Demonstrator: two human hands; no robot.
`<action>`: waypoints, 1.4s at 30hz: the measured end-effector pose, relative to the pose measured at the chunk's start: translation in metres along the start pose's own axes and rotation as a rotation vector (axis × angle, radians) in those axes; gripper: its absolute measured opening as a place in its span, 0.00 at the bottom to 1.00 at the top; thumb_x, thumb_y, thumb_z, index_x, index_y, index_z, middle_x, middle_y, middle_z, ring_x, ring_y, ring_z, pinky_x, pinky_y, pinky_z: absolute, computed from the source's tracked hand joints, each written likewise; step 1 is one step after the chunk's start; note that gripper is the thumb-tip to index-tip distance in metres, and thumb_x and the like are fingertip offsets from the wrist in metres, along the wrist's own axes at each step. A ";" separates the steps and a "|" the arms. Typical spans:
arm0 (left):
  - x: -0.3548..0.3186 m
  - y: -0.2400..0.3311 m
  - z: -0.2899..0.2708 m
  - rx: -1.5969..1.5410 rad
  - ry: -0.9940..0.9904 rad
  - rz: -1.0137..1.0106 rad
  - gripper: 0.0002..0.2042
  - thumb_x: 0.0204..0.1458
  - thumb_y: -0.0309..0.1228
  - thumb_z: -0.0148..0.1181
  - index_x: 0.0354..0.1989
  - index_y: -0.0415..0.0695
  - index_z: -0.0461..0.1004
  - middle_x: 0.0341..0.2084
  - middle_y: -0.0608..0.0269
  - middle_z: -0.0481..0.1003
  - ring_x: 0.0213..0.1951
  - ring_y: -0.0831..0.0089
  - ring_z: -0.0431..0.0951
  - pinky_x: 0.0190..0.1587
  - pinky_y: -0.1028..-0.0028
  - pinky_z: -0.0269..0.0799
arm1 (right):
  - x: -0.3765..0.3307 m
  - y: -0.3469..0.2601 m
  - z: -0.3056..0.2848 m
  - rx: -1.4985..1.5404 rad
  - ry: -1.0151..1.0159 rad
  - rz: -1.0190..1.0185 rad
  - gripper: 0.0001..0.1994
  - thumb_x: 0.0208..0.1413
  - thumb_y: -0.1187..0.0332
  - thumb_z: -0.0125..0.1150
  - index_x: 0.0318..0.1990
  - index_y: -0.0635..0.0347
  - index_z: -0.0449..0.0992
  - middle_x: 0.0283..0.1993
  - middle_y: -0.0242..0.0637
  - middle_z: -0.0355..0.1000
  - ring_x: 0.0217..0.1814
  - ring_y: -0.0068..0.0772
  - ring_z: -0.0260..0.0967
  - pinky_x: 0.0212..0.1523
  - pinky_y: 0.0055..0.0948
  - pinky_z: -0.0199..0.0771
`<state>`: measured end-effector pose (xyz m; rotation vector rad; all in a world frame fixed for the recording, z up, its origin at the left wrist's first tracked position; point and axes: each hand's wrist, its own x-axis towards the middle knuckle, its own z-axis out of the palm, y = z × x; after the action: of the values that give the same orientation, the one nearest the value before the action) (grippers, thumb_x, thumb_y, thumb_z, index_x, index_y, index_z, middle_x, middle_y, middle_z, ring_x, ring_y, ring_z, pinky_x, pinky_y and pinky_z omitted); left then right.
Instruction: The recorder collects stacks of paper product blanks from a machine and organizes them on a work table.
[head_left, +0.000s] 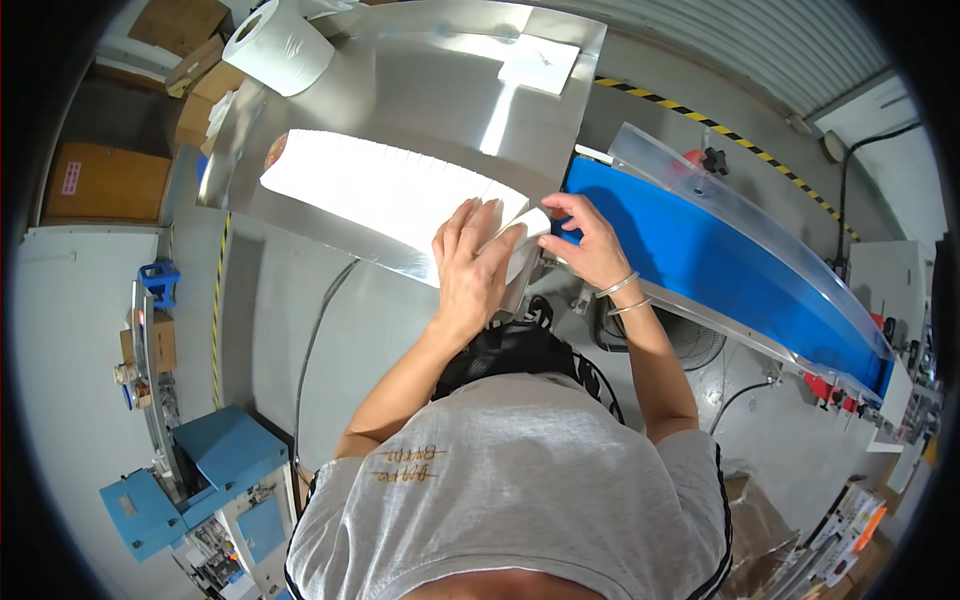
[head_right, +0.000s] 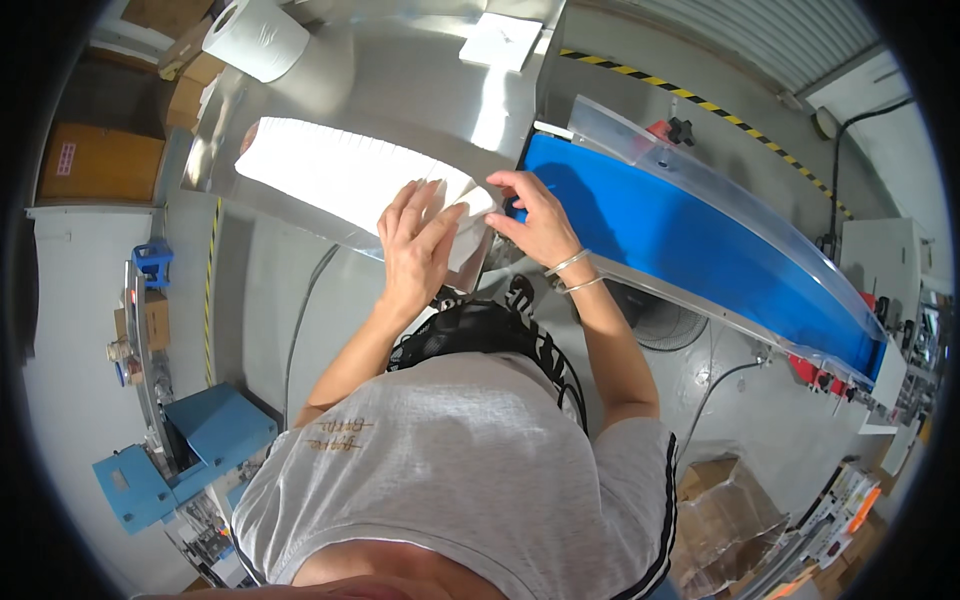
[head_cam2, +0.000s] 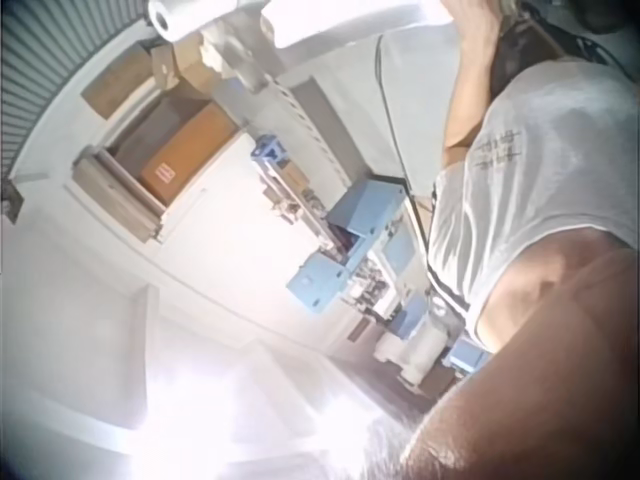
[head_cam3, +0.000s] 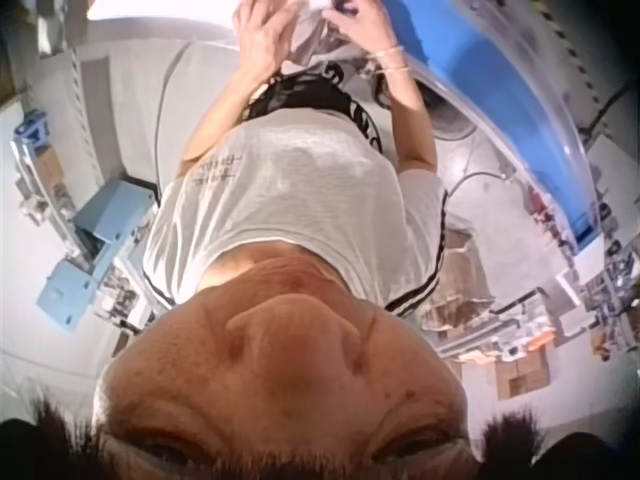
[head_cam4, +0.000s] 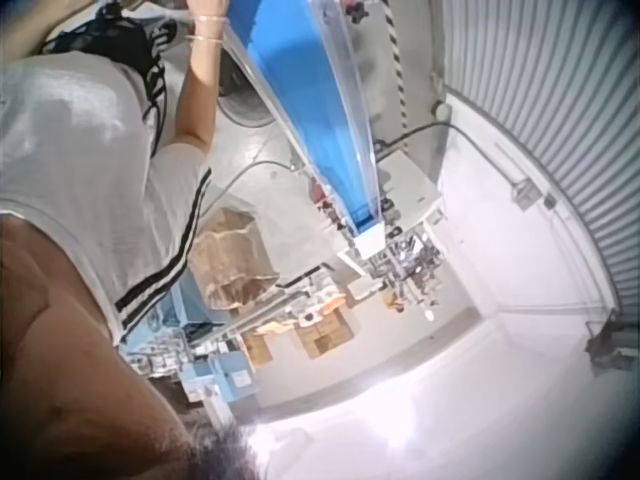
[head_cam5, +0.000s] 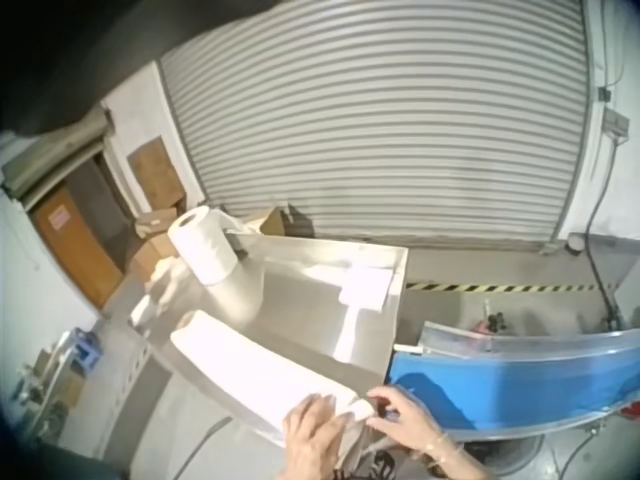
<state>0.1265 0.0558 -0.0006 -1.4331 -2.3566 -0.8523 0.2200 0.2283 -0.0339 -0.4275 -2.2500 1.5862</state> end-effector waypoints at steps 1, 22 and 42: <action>0.000 -0.001 0.000 0.008 -0.004 0.010 0.15 0.45 0.23 0.63 0.43 0.51 0.79 0.53 0.56 0.69 0.57 0.52 0.64 0.57 0.57 0.57 | 0.001 0.001 -0.001 -0.016 -0.052 -0.038 0.24 0.46 0.73 0.68 0.53 0.55 0.70 0.51 0.34 0.69 0.53 0.29 0.67 0.48 0.29 0.70; 0.004 -0.018 0.002 -0.029 0.066 -0.018 0.18 0.45 0.17 0.58 0.46 0.44 0.75 0.54 0.55 0.66 0.58 0.52 0.62 0.58 0.54 0.55 | -0.048 0.060 -0.099 -1.247 0.839 0.216 0.32 0.48 0.54 0.65 0.57 0.63 0.64 0.53 0.49 0.68 0.55 0.47 0.65 0.55 0.42 0.63; -0.001 -0.026 -0.002 -0.017 0.027 0.074 0.17 0.41 0.17 0.58 0.41 0.45 0.79 0.53 0.55 0.69 0.58 0.51 0.62 0.59 0.53 0.54 | 0.034 -0.002 0.008 0.074 -0.169 -0.031 0.19 0.46 0.73 0.69 0.47 0.59 0.72 0.44 0.33 0.71 0.42 0.26 0.70 0.43 0.25 0.72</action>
<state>0.1046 0.0452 -0.0087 -1.4956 -2.2672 -0.8687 0.1862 0.2352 -0.0304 -0.2455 -2.2982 1.7425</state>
